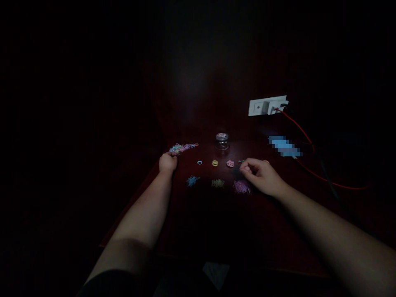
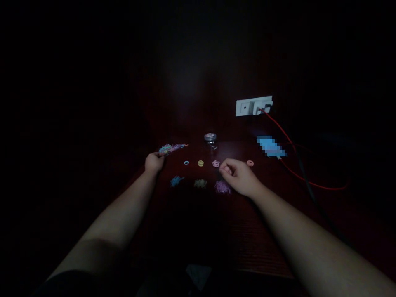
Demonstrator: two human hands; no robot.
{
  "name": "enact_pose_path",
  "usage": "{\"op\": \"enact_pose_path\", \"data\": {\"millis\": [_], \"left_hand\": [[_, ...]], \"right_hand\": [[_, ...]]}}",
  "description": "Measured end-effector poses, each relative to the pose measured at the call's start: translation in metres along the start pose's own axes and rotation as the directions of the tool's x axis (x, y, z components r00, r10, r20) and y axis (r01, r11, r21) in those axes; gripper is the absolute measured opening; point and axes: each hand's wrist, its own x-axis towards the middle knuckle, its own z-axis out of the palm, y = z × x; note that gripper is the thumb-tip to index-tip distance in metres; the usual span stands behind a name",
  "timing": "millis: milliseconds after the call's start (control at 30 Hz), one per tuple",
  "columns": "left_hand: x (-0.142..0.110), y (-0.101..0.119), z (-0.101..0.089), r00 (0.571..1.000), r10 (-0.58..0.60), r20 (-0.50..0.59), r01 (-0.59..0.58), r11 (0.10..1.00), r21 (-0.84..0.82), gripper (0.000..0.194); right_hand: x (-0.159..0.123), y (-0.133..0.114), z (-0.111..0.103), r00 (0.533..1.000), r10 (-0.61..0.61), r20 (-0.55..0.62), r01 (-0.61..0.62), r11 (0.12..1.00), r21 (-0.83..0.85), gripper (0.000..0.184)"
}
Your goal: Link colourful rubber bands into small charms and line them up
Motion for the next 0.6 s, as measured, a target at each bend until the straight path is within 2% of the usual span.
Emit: {"op": "enact_pose_path", "data": {"millis": [333,600], "left_hand": [[0.0004,-0.0067,0.0041,0.996,-0.004,-0.090,-0.013,0.982,-0.191,0.025],[-0.0006,-0.0061,0.0068,0.995,0.059,-0.077,-0.079,0.953,-0.293,0.025]], "right_hand": [[-0.0010,0.0054,0.0025,0.999,0.036,0.024,-0.036,0.999,0.022,0.018],[-0.0008,0.0056,0.0022,0.999,0.040,0.025,-0.040,0.999,0.011,0.018]]}}
